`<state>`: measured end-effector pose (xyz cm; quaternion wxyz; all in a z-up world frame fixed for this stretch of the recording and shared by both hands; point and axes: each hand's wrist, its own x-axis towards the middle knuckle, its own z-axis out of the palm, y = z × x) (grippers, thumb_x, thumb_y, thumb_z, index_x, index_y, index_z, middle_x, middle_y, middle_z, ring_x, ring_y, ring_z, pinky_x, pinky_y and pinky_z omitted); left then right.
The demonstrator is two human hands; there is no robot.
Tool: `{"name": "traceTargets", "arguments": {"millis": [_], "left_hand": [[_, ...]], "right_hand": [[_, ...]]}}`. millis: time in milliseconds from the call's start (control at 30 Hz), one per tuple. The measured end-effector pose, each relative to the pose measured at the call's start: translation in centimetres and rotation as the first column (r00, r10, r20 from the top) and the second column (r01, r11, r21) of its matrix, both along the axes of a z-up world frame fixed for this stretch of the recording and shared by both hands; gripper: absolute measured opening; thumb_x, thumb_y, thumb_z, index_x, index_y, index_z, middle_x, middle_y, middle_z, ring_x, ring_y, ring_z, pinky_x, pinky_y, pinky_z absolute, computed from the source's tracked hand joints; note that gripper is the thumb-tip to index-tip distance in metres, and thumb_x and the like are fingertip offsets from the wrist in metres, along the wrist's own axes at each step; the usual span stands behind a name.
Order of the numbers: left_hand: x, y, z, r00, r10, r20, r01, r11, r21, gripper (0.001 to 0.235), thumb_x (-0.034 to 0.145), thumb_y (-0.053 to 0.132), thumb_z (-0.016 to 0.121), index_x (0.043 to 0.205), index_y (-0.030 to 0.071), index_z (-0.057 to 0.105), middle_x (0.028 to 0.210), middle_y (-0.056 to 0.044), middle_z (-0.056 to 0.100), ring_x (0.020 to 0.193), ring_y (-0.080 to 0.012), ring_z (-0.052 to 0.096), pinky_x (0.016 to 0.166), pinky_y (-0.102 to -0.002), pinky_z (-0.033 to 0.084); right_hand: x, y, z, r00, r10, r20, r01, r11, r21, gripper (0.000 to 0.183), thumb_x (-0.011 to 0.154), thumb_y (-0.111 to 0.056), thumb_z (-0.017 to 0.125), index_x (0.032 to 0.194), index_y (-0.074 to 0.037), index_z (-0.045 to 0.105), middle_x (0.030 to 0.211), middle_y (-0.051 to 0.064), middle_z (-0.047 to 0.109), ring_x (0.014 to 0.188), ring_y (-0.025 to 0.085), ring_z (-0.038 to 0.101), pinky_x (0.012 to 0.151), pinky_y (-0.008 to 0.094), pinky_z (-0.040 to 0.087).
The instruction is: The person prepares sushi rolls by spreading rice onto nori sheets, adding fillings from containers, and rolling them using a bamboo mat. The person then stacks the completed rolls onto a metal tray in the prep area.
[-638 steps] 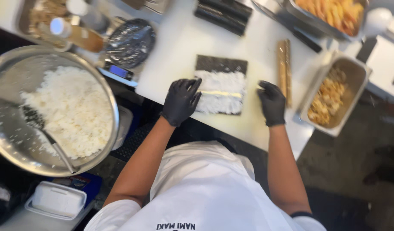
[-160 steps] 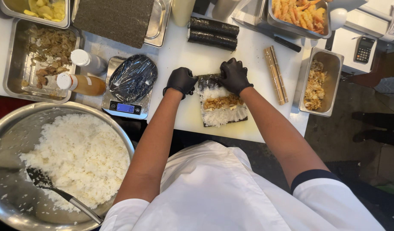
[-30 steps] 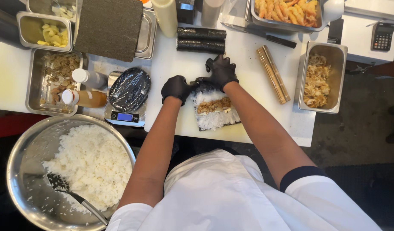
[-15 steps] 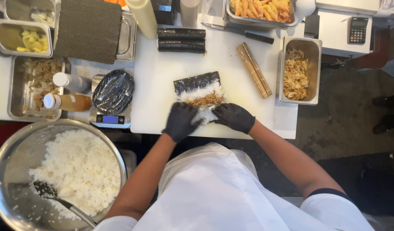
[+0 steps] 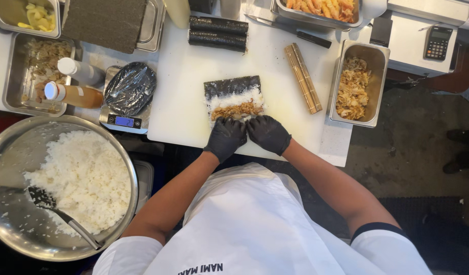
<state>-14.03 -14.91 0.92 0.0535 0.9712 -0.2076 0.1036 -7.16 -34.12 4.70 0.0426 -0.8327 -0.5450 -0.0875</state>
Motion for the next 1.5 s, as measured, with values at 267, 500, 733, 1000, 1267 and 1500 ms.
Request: {"name": "traceTargets", "arguments": {"millis": [267, 500, 733, 1000, 1267, 1500], "left_hand": [[-1.1, 0.1, 0.0, 0.99, 0.098, -0.105, -0.094, 0.995, 0.038, 0.024, 0.093, 0.015, 0.062, 0.117, 0.011, 0.066, 0.102, -0.006, 0.065, 0.102, -0.026, 0.063, 0.094, -0.049, 0.044], [3.3, 3.1, -0.5, 0.999, 0.044, -0.018, -0.047, 0.96, -0.275, 0.022, 0.088, 0.016, 0.061, 0.109, 0.012, 0.067, 0.125, -0.018, 0.069, 0.117, -0.0333, 0.063, 0.113, -0.052, 0.037], [8.8, 6.6, -0.4, 0.851, -0.108, -0.514, -0.178, 0.861, -0.477, 0.032, 0.094, 0.026, 0.069, 0.122, 0.012, 0.064, 0.109, -0.013, 0.075, 0.103, -0.0342, 0.071, 0.089, -0.046, 0.054], [9.8, 7.6, 2.0, 0.819, -0.121, -0.56, -0.23, 0.826, -0.514, 0.061, 0.092, 0.038, 0.071, 0.146, 0.019, 0.052, 0.123, -0.012, 0.071, 0.112, -0.0292, 0.069, 0.097, -0.043, 0.052], [1.9, 1.6, -0.5, 0.982, 0.186, 0.019, -0.185, 0.98, -0.071, 0.07, 0.096, 0.043, 0.054, 0.151, 0.0, 0.044, 0.153, -0.023, 0.046, 0.141, -0.0407, 0.043, 0.118, -0.054, 0.032], [3.2, 1.2, -2.7, 0.954, 0.243, -0.174, -0.264, 0.958, -0.111, 0.07, 0.099, 0.049, 0.055, 0.145, -0.004, 0.047, 0.136, -0.026, 0.055, 0.125, -0.04, 0.051, 0.112, -0.054, 0.034]], "right_hand": [[0.1, -0.4, 0.7, 0.999, -0.04, 0.014, 0.039, 0.998, 0.058, 0.033, 0.09, -0.024, 0.072, 0.115, -0.003, 0.072, 0.104, 0.007, 0.07, 0.096, 0.024, 0.065, 0.084, 0.039, 0.052], [3.4, 2.0, 2.5, 0.968, 0.002, -0.252, 0.056, 0.973, 0.224, 0.049, 0.087, -0.026, 0.074, 0.128, 0.002, 0.07, 0.133, 0.017, 0.068, 0.119, 0.034, 0.062, 0.098, 0.042, 0.052], [8.5, 2.2, -1.6, 0.831, -0.112, -0.545, 0.186, 0.979, 0.081, 0.018, 0.094, -0.019, 0.076, 0.11, -0.012, 0.078, 0.101, 0.011, 0.075, 0.097, 0.031, 0.07, 0.088, 0.043, 0.056], [8.8, 2.9, -3.0, 0.677, -0.202, -0.708, 0.402, 0.907, 0.125, 0.023, 0.089, -0.018, 0.078, 0.107, -0.003, 0.075, 0.102, 0.016, 0.074, 0.092, 0.032, 0.071, 0.083, 0.04, 0.057], [9.2, 3.3, -3.6, 0.539, -0.311, -0.782, 0.507, 0.862, 0.007, 0.026, 0.09, -0.024, 0.077, 0.109, -0.007, 0.078, 0.107, 0.013, 0.077, 0.096, 0.028, 0.074, 0.088, 0.036, 0.058], [6.9, 2.2, -0.6, 0.754, -0.399, -0.521, 0.582, 0.774, 0.249, 0.035, 0.096, -0.02, 0.075, 0.125, -0.001, 0.07, 0.126, 0.018, 0.068, 0.115, 0.034, 0.063, 0.1, 0.041, 0.052]]}}
